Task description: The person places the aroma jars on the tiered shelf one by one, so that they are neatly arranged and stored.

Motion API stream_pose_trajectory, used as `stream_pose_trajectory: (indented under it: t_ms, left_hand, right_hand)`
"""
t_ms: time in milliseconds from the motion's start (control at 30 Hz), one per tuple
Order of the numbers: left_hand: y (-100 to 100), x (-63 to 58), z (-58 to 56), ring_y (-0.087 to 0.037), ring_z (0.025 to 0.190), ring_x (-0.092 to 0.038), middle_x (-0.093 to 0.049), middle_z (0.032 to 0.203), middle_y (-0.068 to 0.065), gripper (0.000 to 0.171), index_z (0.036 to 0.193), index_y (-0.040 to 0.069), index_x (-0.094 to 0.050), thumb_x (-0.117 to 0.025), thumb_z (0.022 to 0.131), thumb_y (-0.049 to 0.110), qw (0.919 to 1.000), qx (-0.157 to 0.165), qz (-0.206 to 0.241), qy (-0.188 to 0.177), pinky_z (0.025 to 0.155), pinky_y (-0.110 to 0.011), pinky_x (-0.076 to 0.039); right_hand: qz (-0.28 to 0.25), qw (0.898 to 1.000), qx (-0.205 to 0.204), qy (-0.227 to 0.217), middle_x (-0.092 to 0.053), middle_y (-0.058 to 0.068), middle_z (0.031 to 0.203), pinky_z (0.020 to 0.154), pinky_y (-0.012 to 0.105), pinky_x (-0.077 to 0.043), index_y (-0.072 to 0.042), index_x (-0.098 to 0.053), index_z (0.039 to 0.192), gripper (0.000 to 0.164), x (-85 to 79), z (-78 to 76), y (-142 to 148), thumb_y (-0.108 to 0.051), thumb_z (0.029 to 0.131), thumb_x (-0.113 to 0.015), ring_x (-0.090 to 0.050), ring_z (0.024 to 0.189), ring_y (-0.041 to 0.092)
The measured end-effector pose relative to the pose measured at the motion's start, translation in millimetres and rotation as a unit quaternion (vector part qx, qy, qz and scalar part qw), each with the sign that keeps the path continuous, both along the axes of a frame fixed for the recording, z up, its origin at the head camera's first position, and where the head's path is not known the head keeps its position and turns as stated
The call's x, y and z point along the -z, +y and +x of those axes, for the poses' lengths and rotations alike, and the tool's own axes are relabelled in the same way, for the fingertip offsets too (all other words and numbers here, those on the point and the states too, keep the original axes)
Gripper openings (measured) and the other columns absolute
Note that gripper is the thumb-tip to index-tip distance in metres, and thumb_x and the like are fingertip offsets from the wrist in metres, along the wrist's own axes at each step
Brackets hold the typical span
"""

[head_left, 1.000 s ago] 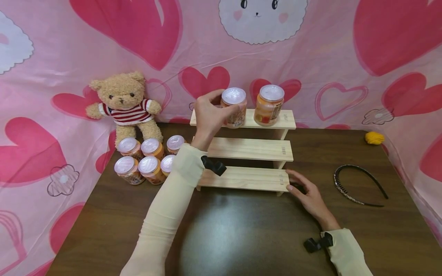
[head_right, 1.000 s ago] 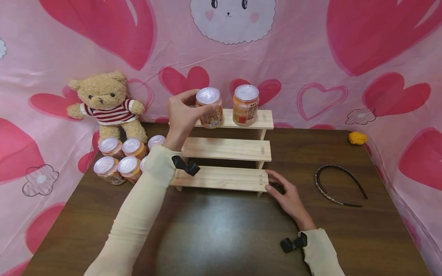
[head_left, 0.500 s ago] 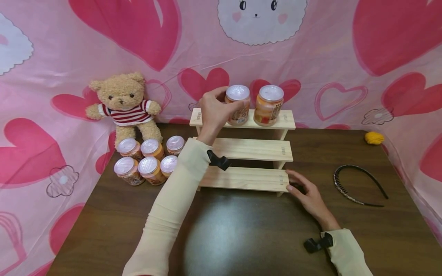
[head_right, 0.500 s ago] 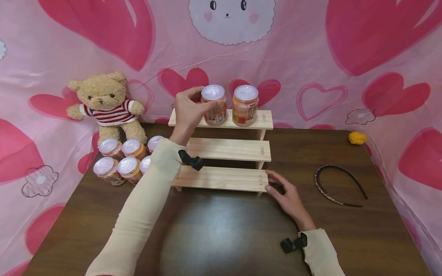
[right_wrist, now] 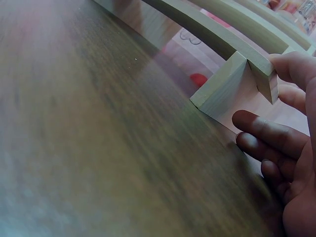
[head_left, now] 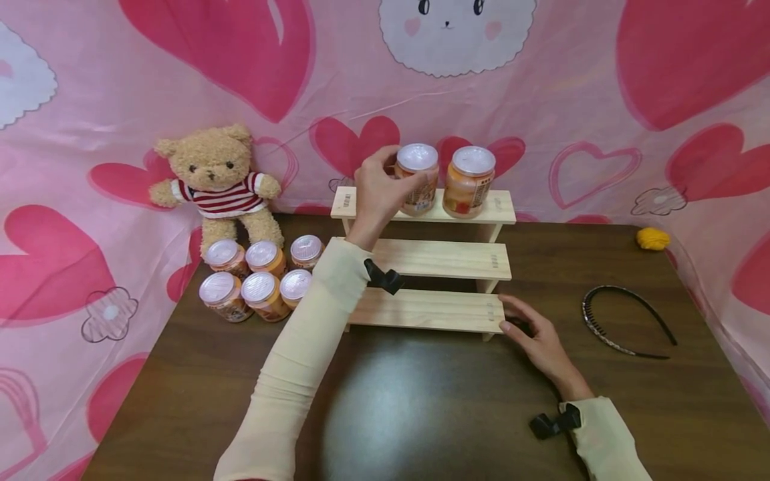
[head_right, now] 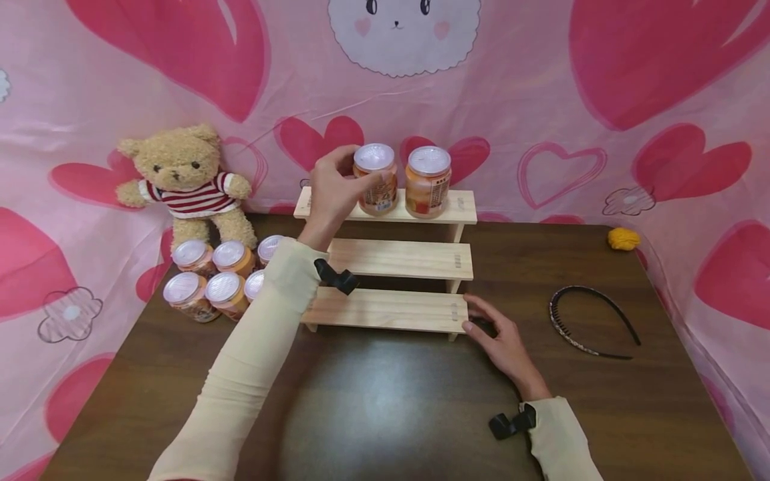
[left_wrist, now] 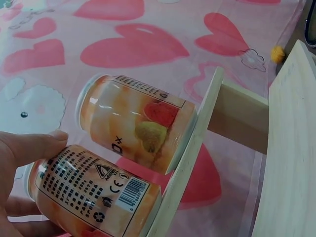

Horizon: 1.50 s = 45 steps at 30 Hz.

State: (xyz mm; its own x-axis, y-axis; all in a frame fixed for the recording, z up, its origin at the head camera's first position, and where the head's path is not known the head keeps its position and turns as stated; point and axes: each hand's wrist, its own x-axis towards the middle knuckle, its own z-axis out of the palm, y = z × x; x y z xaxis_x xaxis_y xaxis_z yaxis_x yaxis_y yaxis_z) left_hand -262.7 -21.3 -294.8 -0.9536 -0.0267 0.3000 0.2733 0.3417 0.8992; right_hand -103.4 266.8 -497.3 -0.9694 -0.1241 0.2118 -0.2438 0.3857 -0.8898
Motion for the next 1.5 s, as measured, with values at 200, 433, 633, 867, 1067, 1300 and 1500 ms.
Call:
stream_pose_trajectory:
  t_ms: [200,433,633,867,1067,1300,1500]
  left_hand:
    - [0,-0.3,3.5,-0.019,0.109,-0.062,-0.068,0.126,-0.005,0.067,0.132,0.015,-0.057,-0.087,0.076,0.035,0.9990,0.012,-0.037,-0.023,0.095,-0.033,-0.053]
    - [-5,-1.2,13.1,-0.021,0.111,-0.064,-0.066,0.128,-0.007,0.072,0.136,0.016,-0.053,-0.088,0.075,0.033,0.9990,0.018,-0.040,-0.006,0.097,-0.035,-0.054]
    - [-13,-2.7,20.9,-0.028,0.119,-0.064,-0.063,0.137,-0.012,0.078,0.141,0.013,-0.050,-0.087,0.076,0.034,0.9991,0.009,-0.041,-0.010,0.103,-0.040,-0.053]
    - [-24,2.9,30.7,-0.025,0.127,-0.058,-0.063,0.136,-0.012,0.073,0.138,0.012,-0.053,-0.086,0.077,0.031,0.9995,0.001,-0.031,0.002,0.102,-0.042,-0.051]
    - [-36,12.1,44.3,-0.028,0.126,-0.060,-0.062,0.138,-0.010,0.072,0.138,0.011,-0.054,-0.087,0.076,0.028,0.9996,-0.004,-0.026,0.008,0.104,-0.040,-0.051]
    - [-52,23.6,60.7,-0.033,0.123,-0.062,-0.065,0.131,-0.018,0.069,0.135,0.008,-0.057,-0.088,0.075,0.022,0.9992,-0.008,-0.001,0.039,0.102,-0.046,-0.053]
    - [-66,31.5,73.9,-0.032,0.124,-0.062,-0.065,0.131,-0.021,0.071,0.136,0.004,-0.057,-0.089,0.074,0.016,0.9984,-0.018,0.008,0.053,0.104,-0.046,-0.052]
  right_hand:
    - [-0.006,1.000,-0.001,-0.003,-0.062,-0.033,0.114,0.087,0.008,-0.042,-0.004,-0.054,0.142,0.047,-0.5,-0.2,0,-0.001,0.096,-0.062,-0.058,0.106,-0.012]
    - [-0.010,1.000,-0.002,-0.005,-0.062,-0.033,0.115,0.087,0.008,-0.042,-0.004,-0.054,0.142,0.047,-1.2,-1.1,-2,-0.001,0.096,-0.062,-0.058,0.107,-0.012]
    - [-0.001,1.000,0.001,-0.008,-0.062,-0.033,0.114,0.087,0.009,-0.042,-0.006,-0.054,0.142,0.046,-2.0,-1.6,-2,-0.003,0.097,-0.062,-0.058,0.106,-0.012]
    - [0.001,1.000,0.001,-0.007,-0.062,-0.033,0.113,0.087,0.009,-0.041,-0.006,-0.054,0.142,0.046,-1.4,-0.9,-1,-0.003,0.097,-0.062,-0.058,0.106,-0.012]
    - [0.001,1.000,0.001,-0.004,-0.062,-0.034,0.114,0.088,0.009,-0.040,-0.006,-0.053,0.143,0.047,-0.7,0.1,-1,-0.002,0.096,-0.062,-0.057,0.107,-0.012]
    - [-0.005,1.000,0.000,-0.004,-0.063,-0.033,0.114,0.088,0.009,-0.040,-0.005,-0.054,0.142,0.046,-1.1,0.3,-1,-0.001,0.096,-0.062,-0.058,0.107,-0.012]
    - [-0.007,1.000,0.000,-0.003,-0.063,-0.033,0.114,0.088,0.009,-0.040,-0.005,-0.054,0.141,0.046,-0.9,0.6,-1,-0.001,0.096,-0.062,-0.058,0.107,-0.012]
